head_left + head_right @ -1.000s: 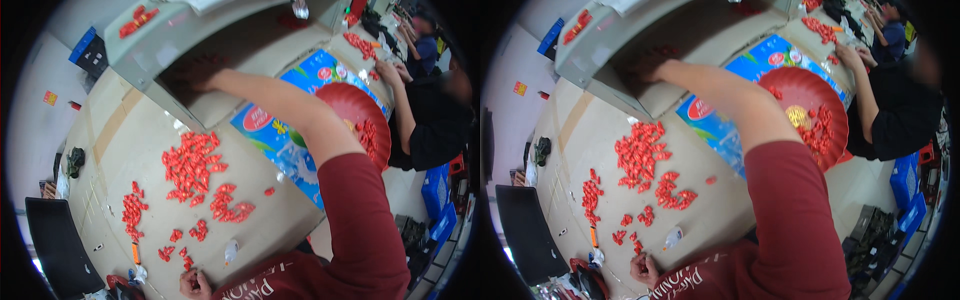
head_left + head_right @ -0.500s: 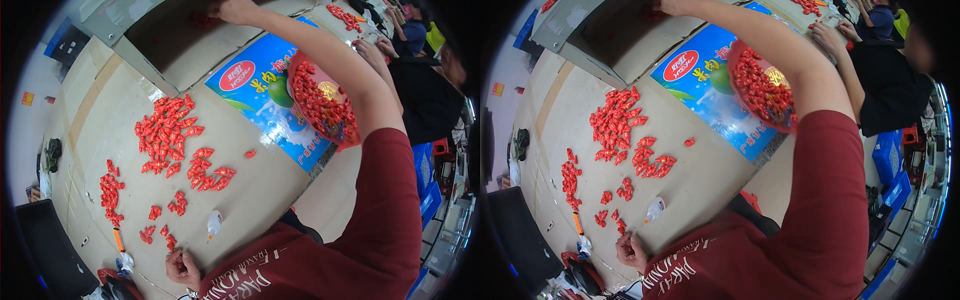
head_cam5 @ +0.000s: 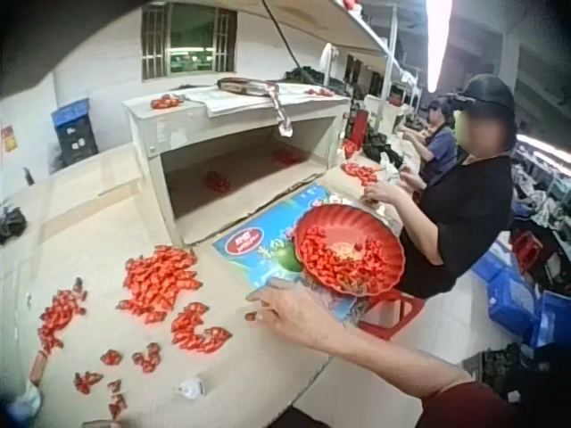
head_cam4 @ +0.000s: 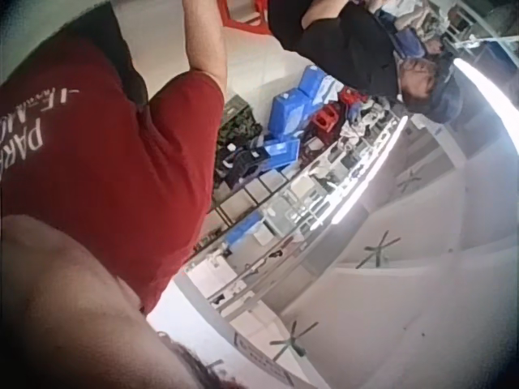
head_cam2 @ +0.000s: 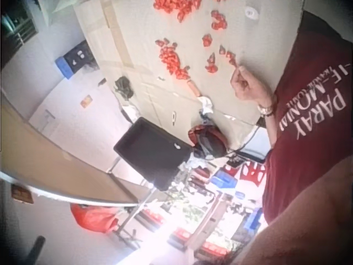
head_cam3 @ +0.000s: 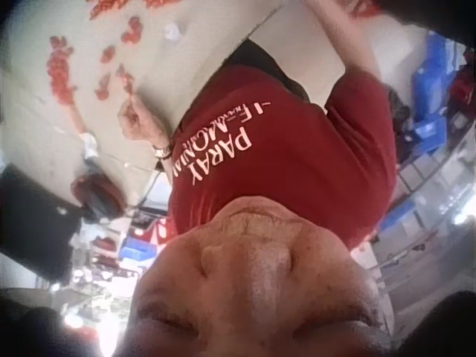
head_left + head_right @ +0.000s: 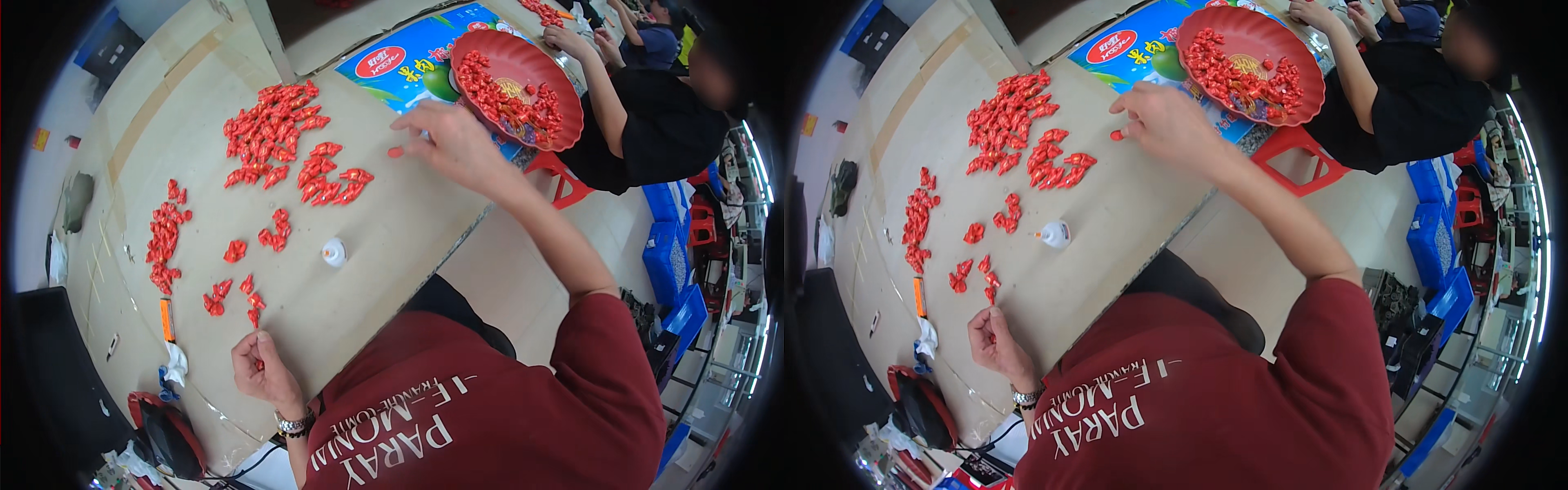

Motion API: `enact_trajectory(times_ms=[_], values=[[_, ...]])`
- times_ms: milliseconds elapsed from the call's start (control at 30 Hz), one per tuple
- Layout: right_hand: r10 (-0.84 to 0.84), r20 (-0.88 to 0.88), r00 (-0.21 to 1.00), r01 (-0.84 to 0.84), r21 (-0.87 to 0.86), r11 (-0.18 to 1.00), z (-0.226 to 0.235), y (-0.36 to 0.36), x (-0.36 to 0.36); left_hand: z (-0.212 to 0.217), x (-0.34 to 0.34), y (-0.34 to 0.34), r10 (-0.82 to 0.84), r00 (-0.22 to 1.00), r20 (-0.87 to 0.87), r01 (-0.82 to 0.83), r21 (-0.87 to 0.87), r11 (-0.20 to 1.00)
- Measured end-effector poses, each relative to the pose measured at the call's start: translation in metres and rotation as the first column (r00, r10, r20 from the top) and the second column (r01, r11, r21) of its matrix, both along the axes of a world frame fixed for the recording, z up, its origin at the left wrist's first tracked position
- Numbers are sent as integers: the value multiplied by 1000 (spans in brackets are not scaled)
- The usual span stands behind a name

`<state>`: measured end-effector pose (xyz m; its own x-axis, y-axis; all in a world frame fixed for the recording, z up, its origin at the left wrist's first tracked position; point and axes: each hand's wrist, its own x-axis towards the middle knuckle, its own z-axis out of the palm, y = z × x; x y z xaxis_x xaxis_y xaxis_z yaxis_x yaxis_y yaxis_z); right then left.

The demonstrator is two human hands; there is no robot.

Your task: The person fills small red candy wrappers with a white substance using a squeeze bottle. They pick up a wrapper, apply the substance, and then place the filled item into a red bowl. The process is repeated continuously throughout the video.

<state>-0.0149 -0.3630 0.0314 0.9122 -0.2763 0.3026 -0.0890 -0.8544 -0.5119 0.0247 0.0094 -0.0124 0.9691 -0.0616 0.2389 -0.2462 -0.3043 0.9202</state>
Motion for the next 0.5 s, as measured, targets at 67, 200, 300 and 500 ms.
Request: enact_trajectory(times_ms=[67, 200, 300, 500], values=[[-18, 19, 1000, 17, 40, 999, -12, 16, -5, 2, -1, 2, 16, 1000, -10, -17, -33, 999], [-37, 122, 992, 45, -64, 997, -33, 24, -4, 7, -2, 6, 51, 997, -54, -55, -71, 996], [-76, 125, 989, 83, -51, 995, -35, 31, -1, 8, -3, 9, 61, 997, -47, -65, -101, 993], [-188, 189, 964, 136, 259, 956, -9, 23, -22, 5, -3, 6, 66, 993, -98, -83, -184, 979]])
